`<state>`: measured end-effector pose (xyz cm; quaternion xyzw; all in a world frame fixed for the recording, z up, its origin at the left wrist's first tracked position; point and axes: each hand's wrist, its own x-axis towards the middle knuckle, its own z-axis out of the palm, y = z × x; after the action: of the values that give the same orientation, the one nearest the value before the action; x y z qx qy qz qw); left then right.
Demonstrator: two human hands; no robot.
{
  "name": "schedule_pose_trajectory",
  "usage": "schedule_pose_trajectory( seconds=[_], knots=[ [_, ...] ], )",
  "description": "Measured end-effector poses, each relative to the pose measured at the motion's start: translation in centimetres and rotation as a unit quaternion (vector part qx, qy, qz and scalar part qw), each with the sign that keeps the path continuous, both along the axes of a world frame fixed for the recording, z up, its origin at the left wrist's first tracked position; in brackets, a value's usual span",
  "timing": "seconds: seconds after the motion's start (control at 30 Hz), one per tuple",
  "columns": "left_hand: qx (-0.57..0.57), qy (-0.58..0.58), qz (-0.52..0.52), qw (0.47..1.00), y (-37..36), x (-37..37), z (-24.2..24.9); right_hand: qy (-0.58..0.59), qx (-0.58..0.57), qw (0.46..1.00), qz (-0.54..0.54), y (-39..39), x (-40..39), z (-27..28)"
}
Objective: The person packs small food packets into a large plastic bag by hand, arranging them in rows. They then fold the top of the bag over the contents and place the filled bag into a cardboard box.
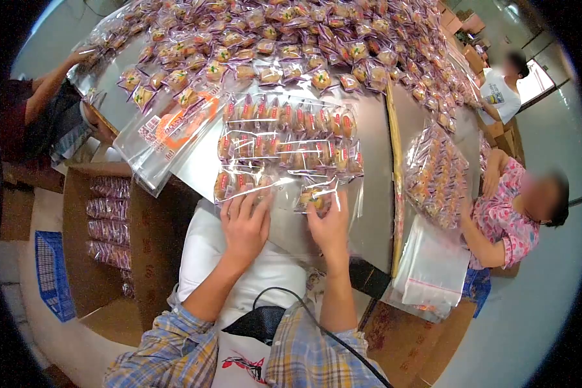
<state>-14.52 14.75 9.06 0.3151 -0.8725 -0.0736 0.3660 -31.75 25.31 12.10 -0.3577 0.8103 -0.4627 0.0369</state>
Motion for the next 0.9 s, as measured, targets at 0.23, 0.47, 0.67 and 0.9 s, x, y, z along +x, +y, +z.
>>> schedule_pose_trajectory(
  seconds=[0.23,0.47,0.67,0.9],
  knots=[
    [0.014,0.001,0.006,1.0,0.1,0.0,-0.3,-0.017,-0.038,0.998,-0.053,1.1,0.4,-1.0],
    [0.05,0.011,-0.006,0.999,0.3,-0.1,0.2,0.079,0.073,0.993,0.053,1.0,2.3,0.6],
    [0.064,0.025,-0.008,0.998,0.6,-0.3,1.6,0.194,-0.058,0.978,0.058,0.1,4.0,-1.0],
    [0.098,-0.071,-0.12,0.985,0.1,-0.4,2.3,0.18,-0.007,0.981,0.067,0.0,5.5,-2.6]
  ],
)
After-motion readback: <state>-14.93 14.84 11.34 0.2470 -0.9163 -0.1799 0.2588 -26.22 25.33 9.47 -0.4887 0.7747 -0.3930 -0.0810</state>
